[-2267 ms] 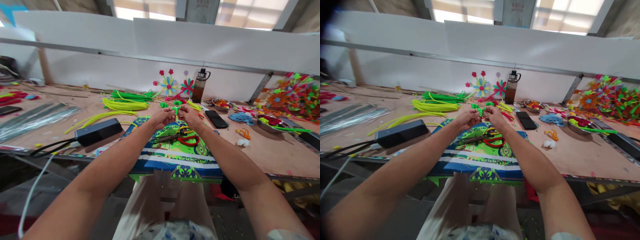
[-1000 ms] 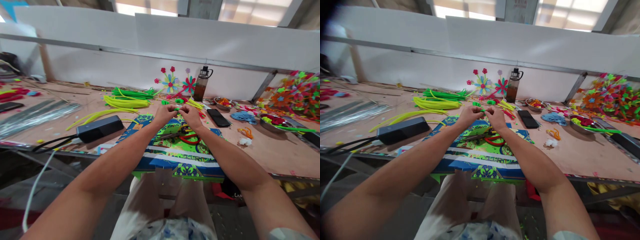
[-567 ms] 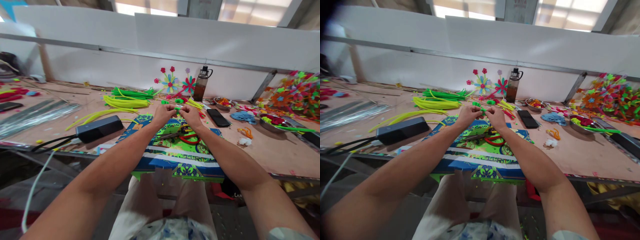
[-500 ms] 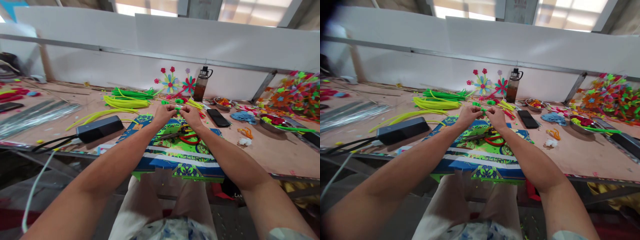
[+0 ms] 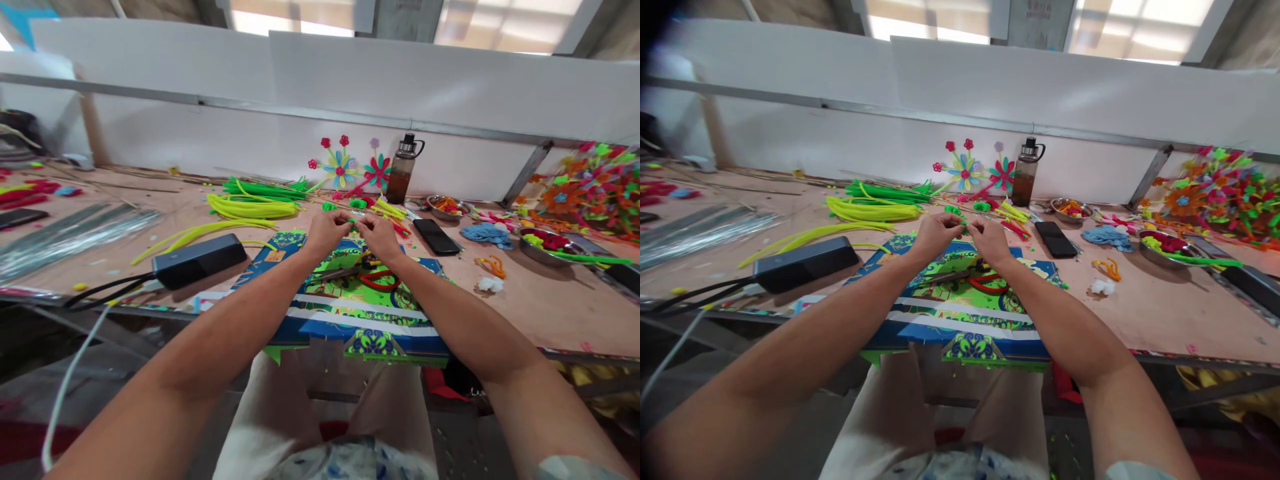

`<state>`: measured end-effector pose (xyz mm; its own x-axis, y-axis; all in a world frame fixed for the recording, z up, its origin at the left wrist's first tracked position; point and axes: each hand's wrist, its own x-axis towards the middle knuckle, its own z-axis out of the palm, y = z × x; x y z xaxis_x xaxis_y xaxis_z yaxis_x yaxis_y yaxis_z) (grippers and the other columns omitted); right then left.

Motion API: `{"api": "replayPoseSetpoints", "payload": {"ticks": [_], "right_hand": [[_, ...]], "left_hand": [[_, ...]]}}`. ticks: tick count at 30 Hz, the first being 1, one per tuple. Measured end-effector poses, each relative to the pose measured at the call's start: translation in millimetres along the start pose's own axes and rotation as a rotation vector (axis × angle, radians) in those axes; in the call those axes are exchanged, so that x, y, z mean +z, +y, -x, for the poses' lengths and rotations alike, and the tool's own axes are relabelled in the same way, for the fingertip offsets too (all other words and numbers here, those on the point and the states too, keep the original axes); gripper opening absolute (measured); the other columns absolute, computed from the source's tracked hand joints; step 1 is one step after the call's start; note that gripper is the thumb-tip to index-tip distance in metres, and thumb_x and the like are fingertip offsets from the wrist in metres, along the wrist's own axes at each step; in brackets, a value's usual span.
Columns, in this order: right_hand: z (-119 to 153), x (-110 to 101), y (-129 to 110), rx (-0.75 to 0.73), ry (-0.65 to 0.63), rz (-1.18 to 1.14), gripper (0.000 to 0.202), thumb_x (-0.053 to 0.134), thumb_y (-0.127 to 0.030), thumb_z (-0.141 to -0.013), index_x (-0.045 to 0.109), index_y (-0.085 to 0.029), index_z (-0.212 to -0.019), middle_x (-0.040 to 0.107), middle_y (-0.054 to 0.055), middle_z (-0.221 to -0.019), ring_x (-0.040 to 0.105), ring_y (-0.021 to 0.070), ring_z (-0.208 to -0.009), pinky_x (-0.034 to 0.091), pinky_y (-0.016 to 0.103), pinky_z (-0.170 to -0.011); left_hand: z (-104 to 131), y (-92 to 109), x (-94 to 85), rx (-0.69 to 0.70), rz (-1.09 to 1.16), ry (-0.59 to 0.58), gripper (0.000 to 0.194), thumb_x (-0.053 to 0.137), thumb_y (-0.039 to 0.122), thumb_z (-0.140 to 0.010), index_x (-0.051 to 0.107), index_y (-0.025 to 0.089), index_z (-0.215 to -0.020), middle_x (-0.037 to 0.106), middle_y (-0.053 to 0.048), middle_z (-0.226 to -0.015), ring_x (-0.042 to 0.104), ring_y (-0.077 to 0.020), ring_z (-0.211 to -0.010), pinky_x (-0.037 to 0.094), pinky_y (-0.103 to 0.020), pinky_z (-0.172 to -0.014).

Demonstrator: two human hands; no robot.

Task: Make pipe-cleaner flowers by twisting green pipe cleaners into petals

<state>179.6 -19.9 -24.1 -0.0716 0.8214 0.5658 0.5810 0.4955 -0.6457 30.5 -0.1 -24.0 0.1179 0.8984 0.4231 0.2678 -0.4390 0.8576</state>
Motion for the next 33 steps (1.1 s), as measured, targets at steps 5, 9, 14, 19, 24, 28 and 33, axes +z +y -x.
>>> {"api": "replayPoseSetpoints", "payload": {"ticks": [5,9,14,19,24,28,33], "right_hand": [[-2,1,2,0.053,0.008,-0.073,0.022,0.054,-0.033,-0.085,0.061,-0.018,-0.071,0.062,0.0,-0.068,0.054,0.0129,-0.064,0.04,0.026,-0.063],[-4,2,2,0.174,0.01,-0.297,0.029,0.049,-0.045,-0.087,0.056,-0.019,-0.077,0.062,0.0,-0.071,0.057,0.012,-0.062,0.043,0.024,-0.058],[-7,3,3,0.361,0.049,-0.458,0.028,0.055,-0.048,-0.084,0.051,-0.02,-0.082,0.06,-0.001,-0.073,0.057,0.0093,-0.061,0.043,0.02,-0.054],[-6,4,5,0.291,-0.042,-0.467,0.026,0.061,-0.045,-0.079,0.055,-0.019,-0.079,0.059,-0.002,-0.07,0.056,0.0092,-0.062,0.042,0.02,-0.055],[-5,-2,-1,0.307,-0.052,-0.521,0.022,0.065,-0.04,-0.074,0.057,-0.019,-0.077,0.058,-0.002,-0.068,0.054,0.0097,-0.063,0.045,0.022,-0.059],[-4,-6,-7,0.335,-0.121,-0.519,0.029,0.063,-0.046,-0.076,0.058,-0.018,-0.077,0.059,0.0,-0.07,0.054,0.0103,-0.066,0.043,0.021,-0.058],[-4,-6,-6,0.298,-0.151,-0.542,0.029,0.064,-0.047,-0.073,0.055,-0.019,-0.076,0.055,-0.003,-0.071,0.05,0.0088,-0.065,0.043,0.022,-0.062]], "left_hand": [[-1,0,0.9,0.0,0.146,-0.026,0.015,0.068,0.022,-0.066,0.068,0.016,-0.08,0.069,-0.001,-0.068,0.063,-0.0134,-0.065,0.048,-0.023,-0.061],[-3,-1,-2.9,-0.046,0.273,-0.074,0.014,0.07,0.026,-0.068,0.067,0.016,-0.076,0.067,-0.001,-0.065,0.06,-0.0116,-0.061,0.046,-0.023,-0.061],[-9,-5,-6.4,-0.019,0.348,-0.078,0.011,0.07,0.022,-0.068,0.064,0.017,-0.076,0.063,0.002,-0.063,0.058,-0.0102,-0.061,0.043,-0.021,-0.059],[-10,-6,-7.5,0.032,0.401,-0.135,0.02,0.073,0.018,-0.065,0.063,0.017,-0.083,0.064,0.002,-0.068,0.059,-0.0099,-0.063,0.044,-0.021,-0.059],[-10,-5,-8.3,-0.009,0.413,-0.137,0.023,0.076,0.023,-0.062,0.059,0.016,-0.076,0.063,0.002,-0.065,0.058,-0.0101,-0.06,0.048,-0.023,-0.061],[-11,-5,-10.2,0.005,0.356,-0.159,0.019,0.077,0.023,-0.061,0.063,0.016,-0.071,0.063,0.002,-0.062,0.058,-0.0103,-0.059,0.048,-0.024,-0.061],[-9,-2,-11.5,-0.025,0.378,-0.202,0.02,0.079,0.026,-0.061,0.064,0.015,-0.071,0.064,0.0,-0.062,0.058,-0.01,-0.058,0.048,-0.023,-0.06]]}}
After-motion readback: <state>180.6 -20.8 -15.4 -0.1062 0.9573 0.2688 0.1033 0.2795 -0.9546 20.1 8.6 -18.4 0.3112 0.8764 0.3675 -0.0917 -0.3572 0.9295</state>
